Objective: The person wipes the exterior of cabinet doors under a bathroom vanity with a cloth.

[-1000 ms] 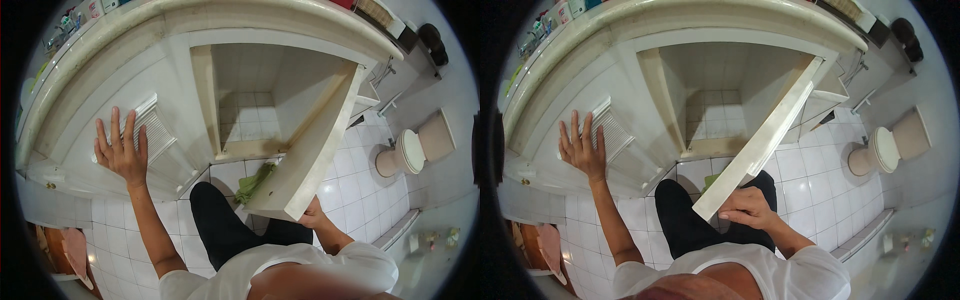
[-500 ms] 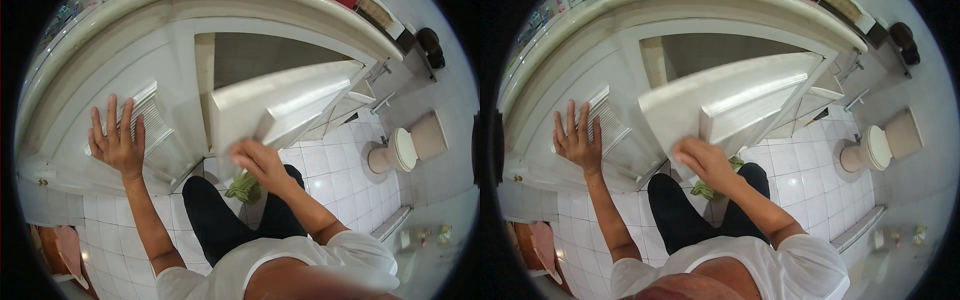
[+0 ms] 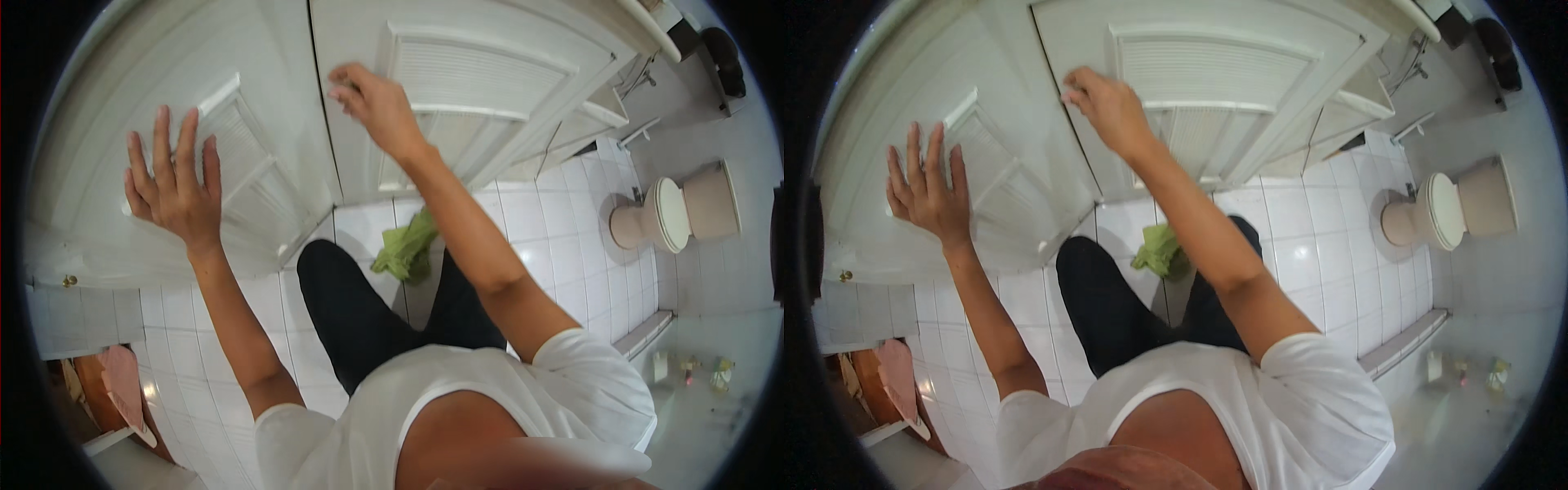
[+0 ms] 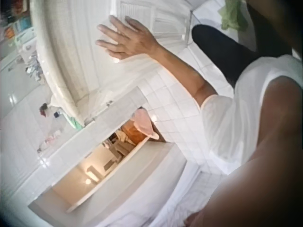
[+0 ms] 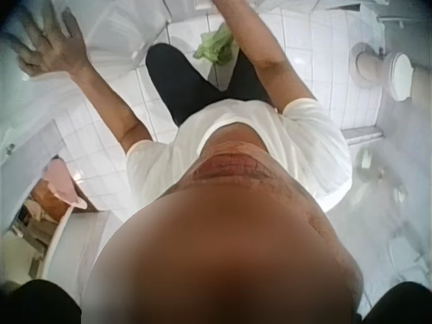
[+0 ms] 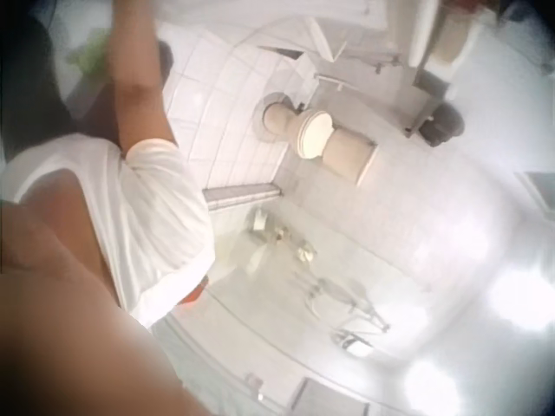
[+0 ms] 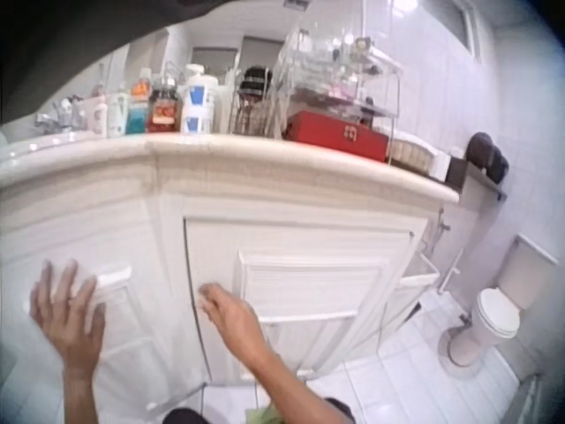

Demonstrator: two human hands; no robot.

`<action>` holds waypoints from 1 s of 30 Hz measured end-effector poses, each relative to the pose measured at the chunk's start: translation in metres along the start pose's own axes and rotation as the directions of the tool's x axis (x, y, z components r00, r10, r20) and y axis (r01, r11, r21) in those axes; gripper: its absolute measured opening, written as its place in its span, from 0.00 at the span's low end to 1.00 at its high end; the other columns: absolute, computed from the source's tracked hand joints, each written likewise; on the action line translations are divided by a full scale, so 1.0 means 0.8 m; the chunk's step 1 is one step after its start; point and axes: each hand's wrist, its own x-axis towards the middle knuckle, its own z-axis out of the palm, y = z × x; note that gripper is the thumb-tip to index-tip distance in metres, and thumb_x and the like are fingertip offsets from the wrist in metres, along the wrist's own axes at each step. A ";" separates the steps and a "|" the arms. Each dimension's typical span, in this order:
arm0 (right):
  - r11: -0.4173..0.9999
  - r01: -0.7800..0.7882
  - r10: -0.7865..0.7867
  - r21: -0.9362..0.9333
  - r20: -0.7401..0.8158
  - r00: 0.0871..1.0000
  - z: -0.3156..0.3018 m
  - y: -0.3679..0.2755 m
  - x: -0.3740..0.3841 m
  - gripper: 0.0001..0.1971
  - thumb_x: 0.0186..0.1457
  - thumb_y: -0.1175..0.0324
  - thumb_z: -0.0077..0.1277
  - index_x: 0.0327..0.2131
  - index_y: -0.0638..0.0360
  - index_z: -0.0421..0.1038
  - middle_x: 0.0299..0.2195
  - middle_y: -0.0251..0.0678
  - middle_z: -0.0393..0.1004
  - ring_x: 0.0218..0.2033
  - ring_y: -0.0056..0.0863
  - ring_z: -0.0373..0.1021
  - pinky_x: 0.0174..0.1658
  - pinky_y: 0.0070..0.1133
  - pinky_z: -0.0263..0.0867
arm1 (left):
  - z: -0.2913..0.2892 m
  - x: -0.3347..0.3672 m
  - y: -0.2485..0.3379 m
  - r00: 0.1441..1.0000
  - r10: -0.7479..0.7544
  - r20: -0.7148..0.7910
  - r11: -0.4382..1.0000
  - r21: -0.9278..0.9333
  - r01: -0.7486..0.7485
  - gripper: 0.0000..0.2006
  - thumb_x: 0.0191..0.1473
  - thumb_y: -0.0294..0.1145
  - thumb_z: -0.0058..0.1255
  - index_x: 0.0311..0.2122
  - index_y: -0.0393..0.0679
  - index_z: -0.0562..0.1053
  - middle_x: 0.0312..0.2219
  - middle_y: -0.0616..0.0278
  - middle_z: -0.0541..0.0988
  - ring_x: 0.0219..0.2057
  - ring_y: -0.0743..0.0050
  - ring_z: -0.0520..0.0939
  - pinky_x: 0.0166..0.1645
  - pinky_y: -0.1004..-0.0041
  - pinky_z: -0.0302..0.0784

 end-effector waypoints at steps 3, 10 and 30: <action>0.952 0.039 -0.024 0.303 -0.052 0.998 -0.001 -0.005 -0.038 0.20 0.55 0.71 0.50 0.53 0.51 0.65 0.37 0.42 0.72 0.27 0.39 0.71 0.32 0.30 0.68 | 0.004 -0.010 -0.006 0.999 0.014 0.038 1.000 0.010 -0.014 0.14 0.51 0.50 0.57 0.45 0.68 0.77 0.50 0.84 0.75 0.58 0.75 0.66 0.60 0.75 0.51; 0.883 -0.274 0.433 -0.381 0.435 0.790 0.082 0.217 -0.281 0.25 0.50 0.73 0.48 0.54 0.51 0.65 0.52 0.46 0.65 0.51 0.49 0.64 0.52 0.36 0.63 | 0.010 -0.008 -0.003 0.999 0.032 -0.031 0.999 -0.040 -0.033 0.14 0.49 0.48 0.59 0.44 0.68 0.77 0.45 0.87 0.76 0.48 0.83 0.69 0.54 0.78 0.55; 0.889 -0.013 0.436 -0.458 0.837 0.331 0.113 0.371 -0.393 0.19 0.43 0.58 0.56 0.38 0.58 0.77 0.39 0.47 0.76 0.41 0.43 0.72 0.45 0.32 0.67 | -0.009 -0.002 0.011 0.996 0.088 0.019 0.994 -0.063 -0.086 0.19 0.49 0.35 0.55 0.49 0.52 0.74 0.43 0.70 0.73 0.47 0.66 0.68 0.53 0.66 0.54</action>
